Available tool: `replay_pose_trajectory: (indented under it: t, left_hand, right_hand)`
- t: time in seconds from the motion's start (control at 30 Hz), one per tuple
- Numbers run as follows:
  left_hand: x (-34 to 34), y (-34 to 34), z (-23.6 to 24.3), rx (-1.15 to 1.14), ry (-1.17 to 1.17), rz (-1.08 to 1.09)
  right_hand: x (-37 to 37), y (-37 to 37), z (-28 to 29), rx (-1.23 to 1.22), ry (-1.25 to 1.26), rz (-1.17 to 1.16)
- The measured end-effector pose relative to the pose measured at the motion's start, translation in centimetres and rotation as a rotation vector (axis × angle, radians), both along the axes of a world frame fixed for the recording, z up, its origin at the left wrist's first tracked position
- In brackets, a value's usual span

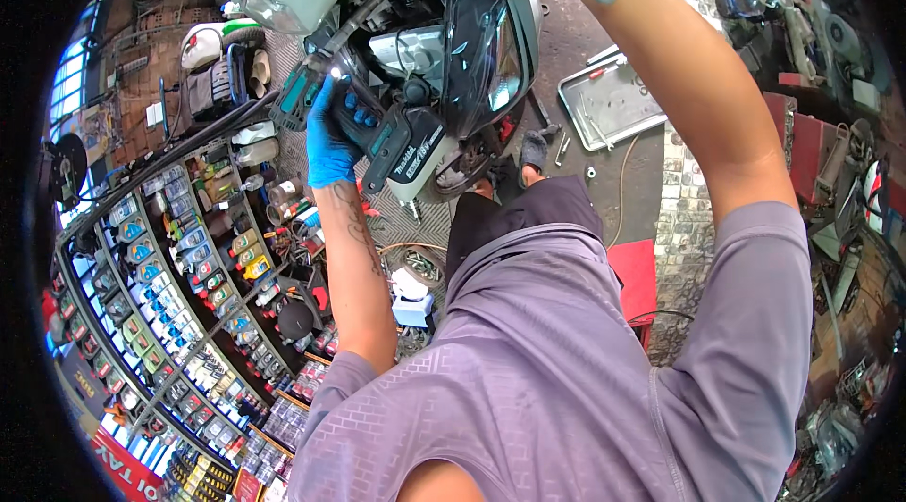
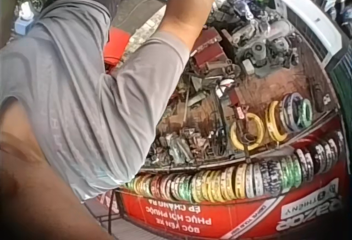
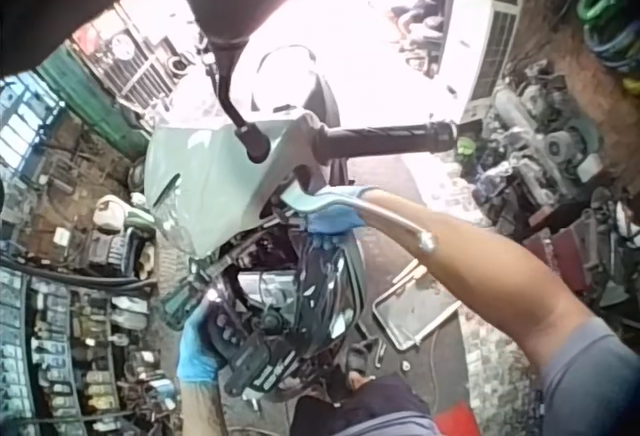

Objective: Disassembling and assembling the front panel and headlight assembly of a scooter.

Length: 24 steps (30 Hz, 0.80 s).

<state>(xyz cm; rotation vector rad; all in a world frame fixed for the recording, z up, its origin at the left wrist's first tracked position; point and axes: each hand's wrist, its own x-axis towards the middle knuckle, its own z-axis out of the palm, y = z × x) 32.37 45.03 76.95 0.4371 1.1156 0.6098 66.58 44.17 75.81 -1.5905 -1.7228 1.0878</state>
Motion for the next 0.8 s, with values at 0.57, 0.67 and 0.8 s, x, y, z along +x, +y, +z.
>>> replay_pose_trajectory:
  t: [0.57, 0.67, 0.8]
  left_hand:
    - [-1.2, -0.6, -1.1, -0.016, -0.102, 0.046]
    - [0.1, -0.8, -1.3, -0.024, -0.094, 0.048]
    - [-0.1, -2.2, -1.4, -0.060, -0.099, 0.110]
  right_hand:
    - [-1.5, 0.8, 3.6, -0.461, 1.085, -0.232]
    - [2.5, 1.7, -1.7, -0.227, 0.914, 0.199]
    - [-0.6, 2.7, 0.7, -0.066, 0.131, 0.270]
